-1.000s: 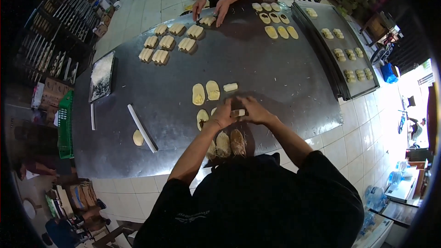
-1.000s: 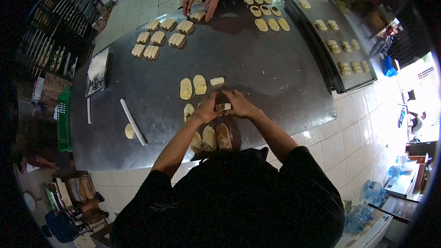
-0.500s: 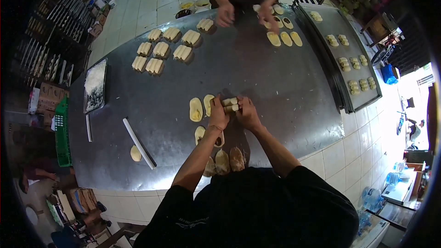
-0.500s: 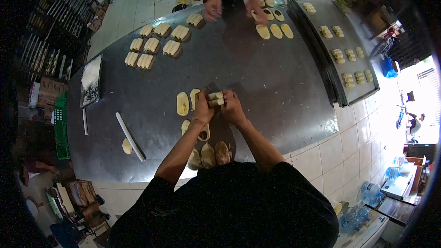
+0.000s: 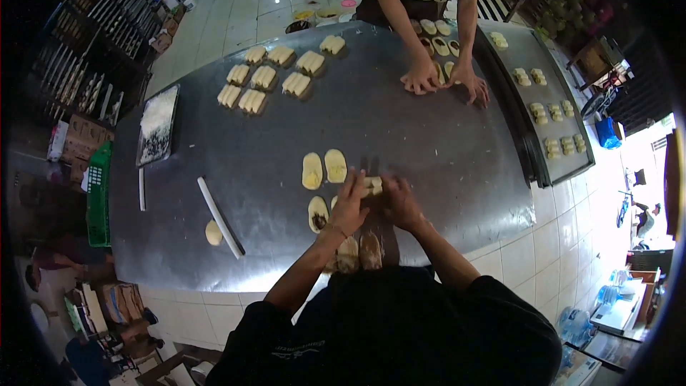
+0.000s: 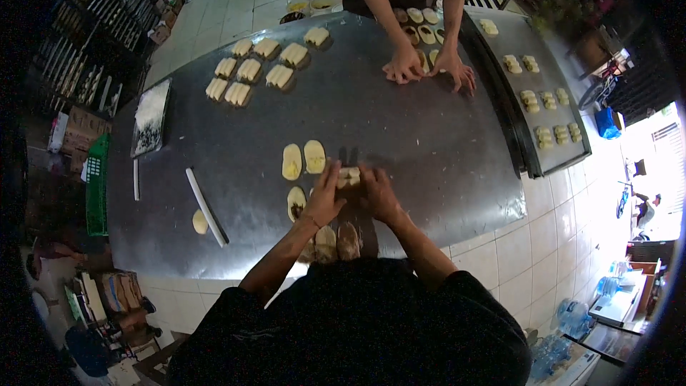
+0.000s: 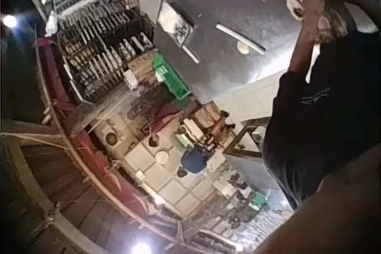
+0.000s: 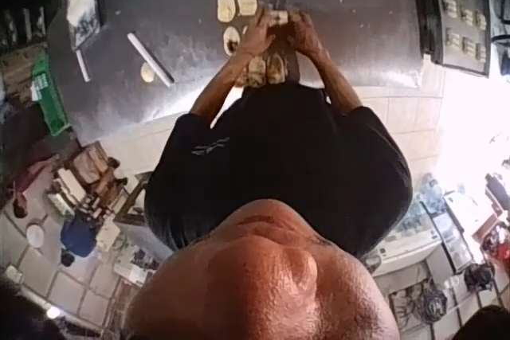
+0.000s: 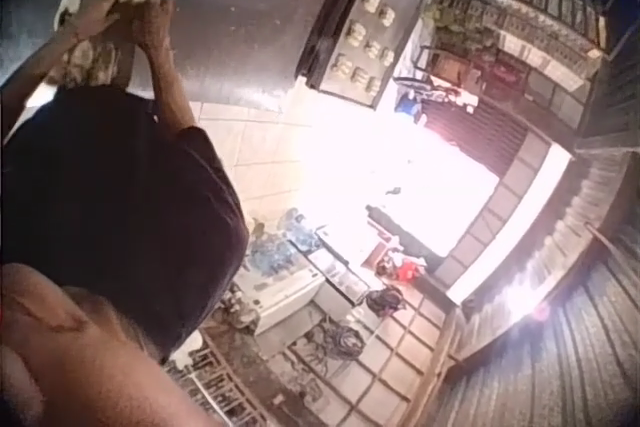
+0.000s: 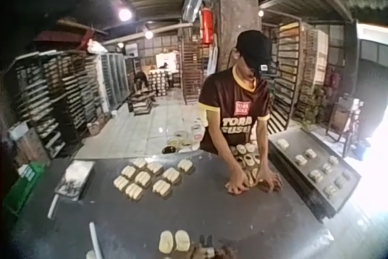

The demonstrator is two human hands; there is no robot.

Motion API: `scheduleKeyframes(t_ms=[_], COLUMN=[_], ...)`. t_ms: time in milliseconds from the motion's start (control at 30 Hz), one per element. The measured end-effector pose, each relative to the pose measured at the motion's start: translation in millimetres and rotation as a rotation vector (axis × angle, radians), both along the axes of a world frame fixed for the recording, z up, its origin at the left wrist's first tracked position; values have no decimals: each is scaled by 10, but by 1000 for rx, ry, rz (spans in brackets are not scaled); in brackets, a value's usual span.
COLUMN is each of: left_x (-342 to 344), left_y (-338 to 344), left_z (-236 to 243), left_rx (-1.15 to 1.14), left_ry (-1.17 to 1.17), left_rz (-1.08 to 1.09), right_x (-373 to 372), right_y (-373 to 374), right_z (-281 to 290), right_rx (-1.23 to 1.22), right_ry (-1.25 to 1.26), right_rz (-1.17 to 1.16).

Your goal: Shaping pieces of dough with filling and placing them onto a baking tray.

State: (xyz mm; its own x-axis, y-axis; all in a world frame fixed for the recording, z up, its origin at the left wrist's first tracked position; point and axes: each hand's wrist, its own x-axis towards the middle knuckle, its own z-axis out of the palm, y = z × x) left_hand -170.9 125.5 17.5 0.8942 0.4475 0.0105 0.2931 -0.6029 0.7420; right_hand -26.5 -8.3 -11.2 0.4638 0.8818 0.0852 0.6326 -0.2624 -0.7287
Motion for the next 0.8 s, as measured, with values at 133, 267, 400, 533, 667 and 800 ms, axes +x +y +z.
scheduleKeyframes(t_ms=[133, 267, 400, 533, 667, 800], left_x=[-618, -624, -331, -299, -298, -988], left_y=[-361, -400, -359, -257, -422, -836], left_z=[125, 220, 184, -59, 35, -105], left_rx=[323, 355, 387, 321, 497, 444], left_ry=[89, 356, 452, 489, 289, -194], left_rz=[187, 227, 265, 580, 485, 195], right_x=[-336, -509, -433, -679, -485, -902], right_y=[-334, -423, -169, -40, -58, -727], right_z=[408, 282, 303, 490, 313, 243], right_rx=[-255, -294, -377, -447, -397, 113], right_ry=[-63, -168, -15, -42, -96, -6], right_rz=[-215, -249, -385, -354, -542, -13])
